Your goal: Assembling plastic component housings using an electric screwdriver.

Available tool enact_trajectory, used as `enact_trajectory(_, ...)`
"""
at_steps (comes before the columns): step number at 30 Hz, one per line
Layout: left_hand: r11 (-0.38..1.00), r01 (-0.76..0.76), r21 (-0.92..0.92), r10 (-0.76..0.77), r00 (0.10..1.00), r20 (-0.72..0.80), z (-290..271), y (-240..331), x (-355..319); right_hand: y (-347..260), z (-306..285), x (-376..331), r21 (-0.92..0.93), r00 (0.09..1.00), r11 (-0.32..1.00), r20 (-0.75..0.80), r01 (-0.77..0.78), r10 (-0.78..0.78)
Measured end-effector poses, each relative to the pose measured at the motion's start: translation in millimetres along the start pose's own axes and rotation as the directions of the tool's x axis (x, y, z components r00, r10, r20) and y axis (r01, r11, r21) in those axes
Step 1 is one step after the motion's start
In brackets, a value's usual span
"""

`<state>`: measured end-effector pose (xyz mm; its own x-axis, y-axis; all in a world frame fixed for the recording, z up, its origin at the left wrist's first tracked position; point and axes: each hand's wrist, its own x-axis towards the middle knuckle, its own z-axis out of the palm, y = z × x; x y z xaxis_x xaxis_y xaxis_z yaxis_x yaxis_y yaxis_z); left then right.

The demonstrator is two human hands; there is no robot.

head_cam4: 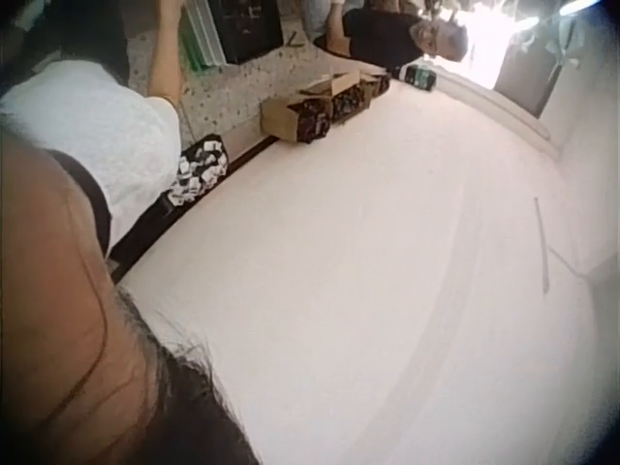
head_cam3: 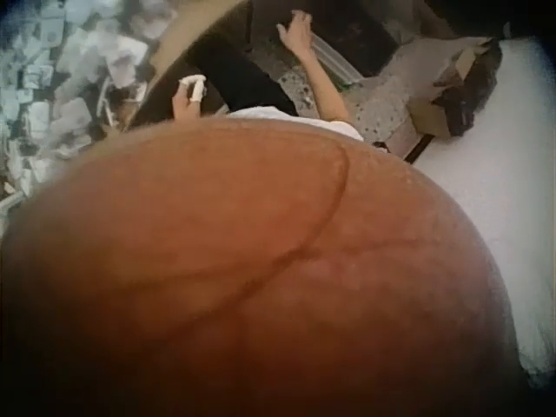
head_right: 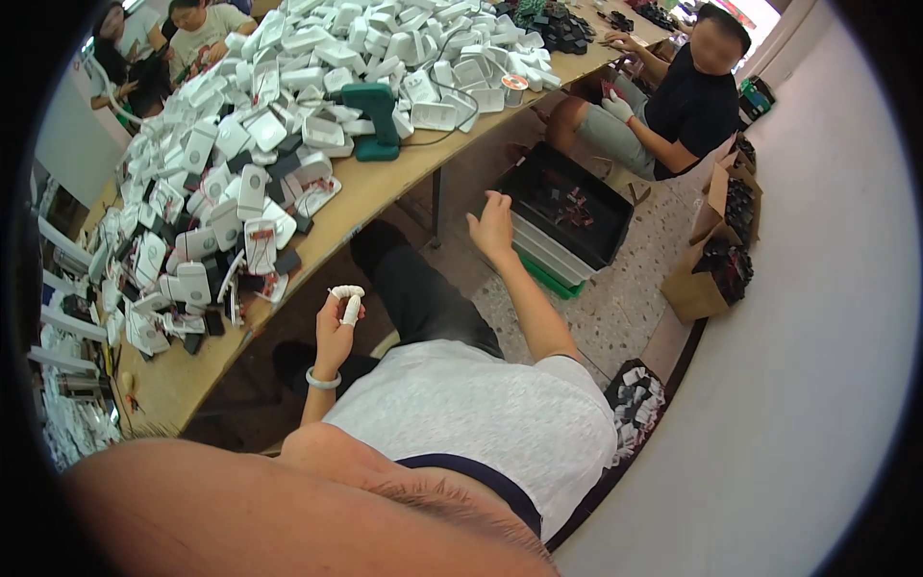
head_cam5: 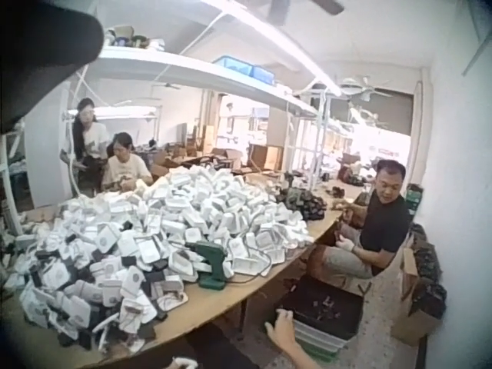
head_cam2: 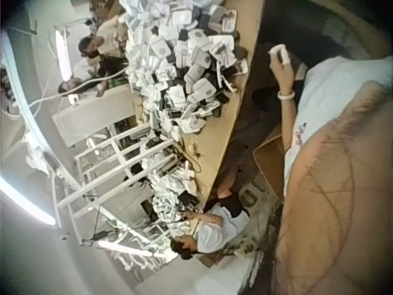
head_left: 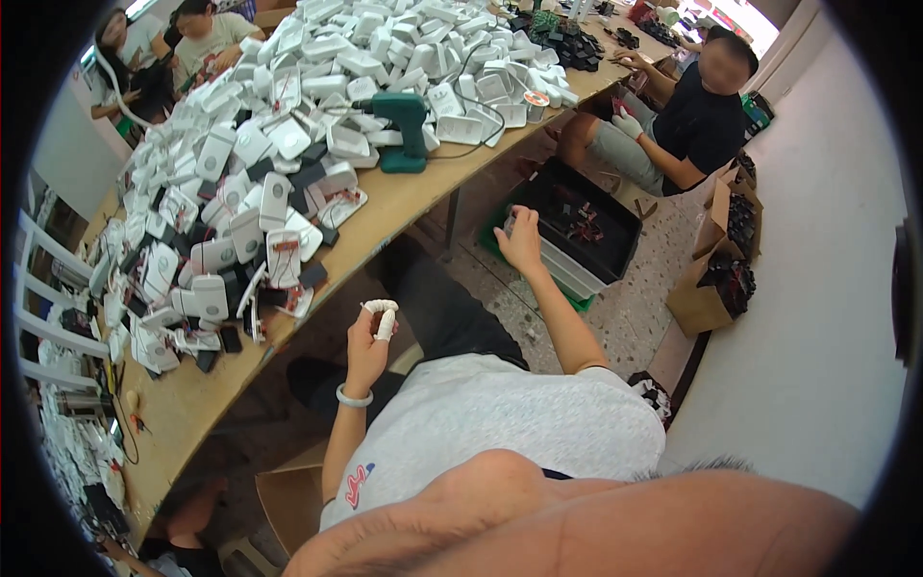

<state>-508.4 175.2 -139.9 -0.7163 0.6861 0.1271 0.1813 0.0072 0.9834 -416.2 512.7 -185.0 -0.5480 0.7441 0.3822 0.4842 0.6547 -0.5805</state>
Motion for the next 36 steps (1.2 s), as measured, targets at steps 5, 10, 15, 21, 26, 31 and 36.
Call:
enact_trajectory(5,0.999,-0.004,-0.046,0.003,1.000,-0.025,43.3,22.9,62.6,-86.3,-7.2,93.3,0.448,0.947,0.840,-0.051,0.305,-0.317)
enact_trajectory(10,0.998,-0.051,0.028,0.049,0.997,0.065,98.7,34.4,139.7,-73.0,80.4,184.0,0.423,0.964,0.869,-0.180,0.256,-0.196)
enact_trajectory(15,0.994,0.054,-0.097,-0.047,0.996,0.077,113.3,23.8,192.8,-93.9,71.2,230.0,0.430,0.903,0.809,-0.337,0.400,-0.267)
enact_trajectory(21,0.991,-0.043,-0.126,0.033,0.996,-0.077,156.1,5.2,296.0,-55.4,64.6,285.9,0.465,0.869,0.734,-0.296,0.495,-0.397)
enact_trajectory(26,0.894,0.062,-0.443,-0.219,0.924,-0.313,167.1,2.3,338.8,-52.3,44.2,293.8,0.670,0.902,0.649,-0.073,0.360,-0.425)
enact_trajectory(31,0.706,-0.044,-0.707,-0.127,0.974,-0.187,172.1,-15.6,365.4,-63.1,31.7,288.9,0.960,0.907,0.280,0.142,-0.028,-0.397)
enact_trajectory(36,0.522,-0.129,-0.843,-0.056,0.981,-0.185,192.1,2.3,370.0,-61.6,22.8,274.5,0.969,0.950,0.237,0.135,-0.068,-0.280)
